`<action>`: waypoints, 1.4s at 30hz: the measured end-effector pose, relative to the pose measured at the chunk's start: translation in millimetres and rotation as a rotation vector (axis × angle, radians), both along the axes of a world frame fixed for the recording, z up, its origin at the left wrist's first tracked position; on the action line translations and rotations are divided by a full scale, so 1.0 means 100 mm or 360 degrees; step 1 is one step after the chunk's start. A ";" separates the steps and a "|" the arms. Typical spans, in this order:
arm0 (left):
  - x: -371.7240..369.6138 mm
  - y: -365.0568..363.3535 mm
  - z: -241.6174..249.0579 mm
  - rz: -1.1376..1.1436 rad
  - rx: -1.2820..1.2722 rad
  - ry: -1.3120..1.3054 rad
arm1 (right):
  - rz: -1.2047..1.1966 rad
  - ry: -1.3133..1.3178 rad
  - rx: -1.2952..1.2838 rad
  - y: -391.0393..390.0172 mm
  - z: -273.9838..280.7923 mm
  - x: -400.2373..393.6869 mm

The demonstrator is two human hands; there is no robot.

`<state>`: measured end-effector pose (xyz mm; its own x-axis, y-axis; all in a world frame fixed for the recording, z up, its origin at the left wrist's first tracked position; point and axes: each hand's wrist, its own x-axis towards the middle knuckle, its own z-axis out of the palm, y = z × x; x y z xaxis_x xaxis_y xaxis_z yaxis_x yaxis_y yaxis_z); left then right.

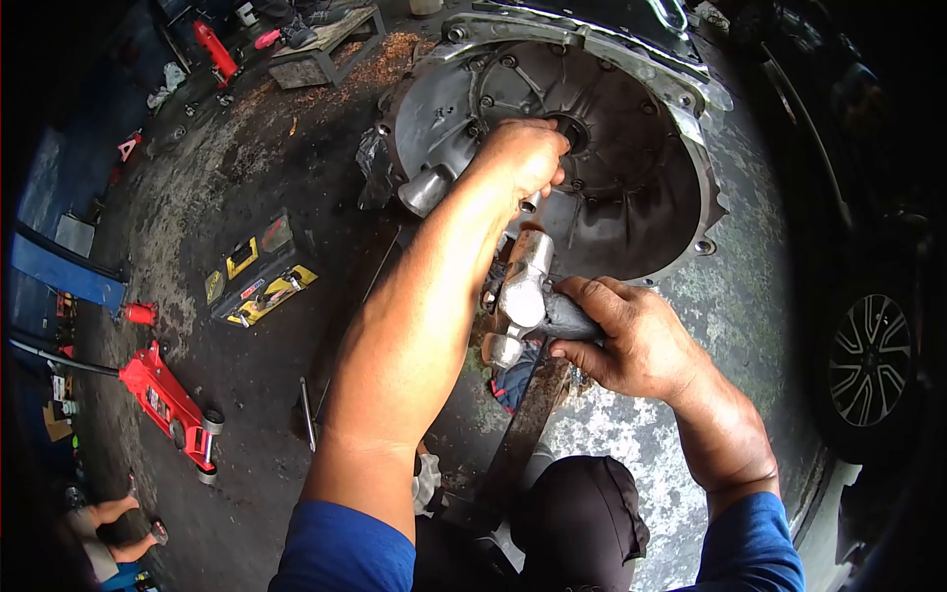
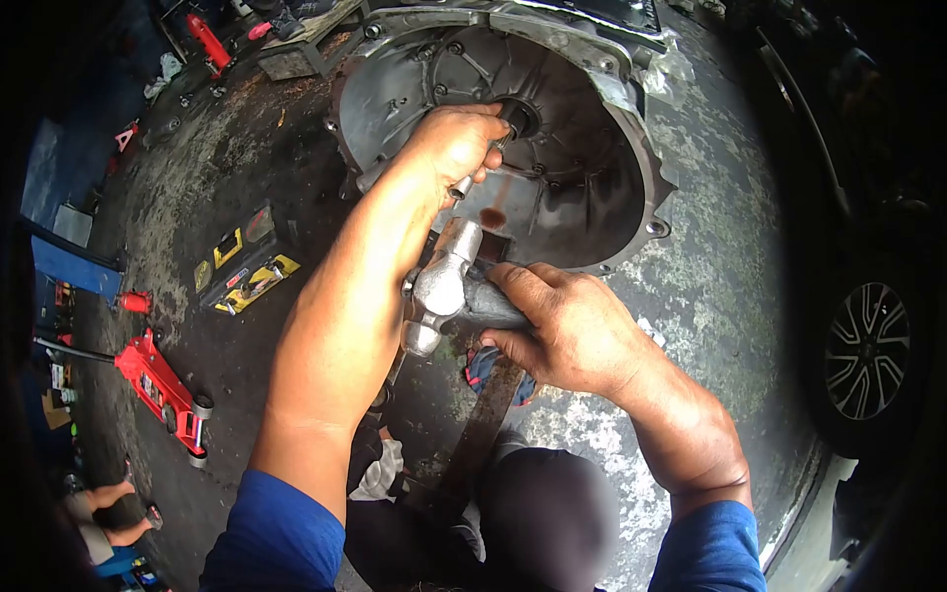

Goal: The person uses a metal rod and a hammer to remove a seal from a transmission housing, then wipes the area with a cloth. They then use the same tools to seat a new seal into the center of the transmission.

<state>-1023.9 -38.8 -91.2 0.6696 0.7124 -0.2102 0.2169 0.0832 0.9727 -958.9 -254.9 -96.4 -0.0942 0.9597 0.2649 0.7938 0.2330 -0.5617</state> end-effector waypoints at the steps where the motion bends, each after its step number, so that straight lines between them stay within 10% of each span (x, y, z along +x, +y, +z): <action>1: 0.01 0.00 0.00 0.0014 0.0018 0.0022 | -0.0007 0.0023 0.0003 0.00 0.00 0.01; 42: 0.02 -0.09 0.11 0.0009 0.0116 0.0135 | 0.0121 0.0185 0.0095 -0.10 0.11 -0.06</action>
